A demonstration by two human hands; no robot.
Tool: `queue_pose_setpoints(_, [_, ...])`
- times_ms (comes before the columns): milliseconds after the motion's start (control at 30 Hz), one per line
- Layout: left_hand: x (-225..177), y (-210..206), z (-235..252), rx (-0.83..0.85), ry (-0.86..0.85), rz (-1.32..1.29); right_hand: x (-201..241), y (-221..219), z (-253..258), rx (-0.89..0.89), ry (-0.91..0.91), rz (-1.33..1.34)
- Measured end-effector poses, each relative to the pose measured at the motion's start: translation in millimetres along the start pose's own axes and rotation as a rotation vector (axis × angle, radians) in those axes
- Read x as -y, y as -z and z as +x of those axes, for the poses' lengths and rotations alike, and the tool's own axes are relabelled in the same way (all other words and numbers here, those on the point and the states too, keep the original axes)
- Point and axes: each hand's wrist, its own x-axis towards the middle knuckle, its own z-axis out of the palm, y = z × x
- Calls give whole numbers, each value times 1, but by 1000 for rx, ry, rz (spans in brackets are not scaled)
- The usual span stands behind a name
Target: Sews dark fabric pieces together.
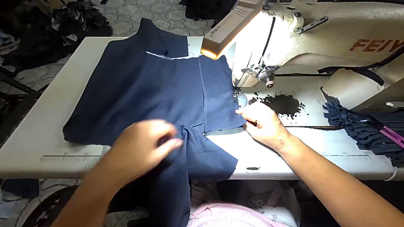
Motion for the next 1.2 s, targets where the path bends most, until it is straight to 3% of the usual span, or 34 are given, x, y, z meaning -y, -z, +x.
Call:
queue_pose_setpoints(100, [17,17,-110,328,497,28,1,-2,1,-18,6,-11])
queue_pose_setpoints(167, [26,-2,-132,497,790,-71,2,-2,2,-28,6,-21])
queue_pose_setpoints(267, [28,-72,-141,438,775,-367,2,-2,2,-27,11,-36])
queue_pose_setpoints(367, [5,-108,-131,605,757,-500,1,-2,-1,-21,5,-43])
queue_pose_setpoints(467, [-5,-53,-110,788,755,-394,0,-3,0,-32,17,-54])
queue_pose_setpoints(567, [12,46,-84,594,858,-176,-1,-3,0,-35,30,-69])
queue_pose_setpoints(633, [43,98,-60,310,760,104,1,-1,1,-14,18,-68])
queue_pose_setpoints(733, [69,142,-1,-225,430,423,2,-2,2,-13,30,-80])
queue_pose_setpoints(800, [64,152,43,-376,254,500,3,-1,1,-6,44,-92])
queue_pose_setpoints(867, [43,146,73,-330,277,488,2,-2,0,-10,59,-101])
queue_pose_setpoints(933, [-7,112,81,-233,262,401,1,-3,1,-5,55,-96])
queue_pose_setpoints(1033, [-66,17,77,-195,-122,211,2,-3,1,-3,33,-88])
queue_pose_setpoints(1100, [-78,-42,82,-87,-162,126,2,-2,1,-7,39,-87])
queue_pose_setpoints(1200, [-57,-94,99,-146,-167,-6,2,0,-2,12,25,-57])
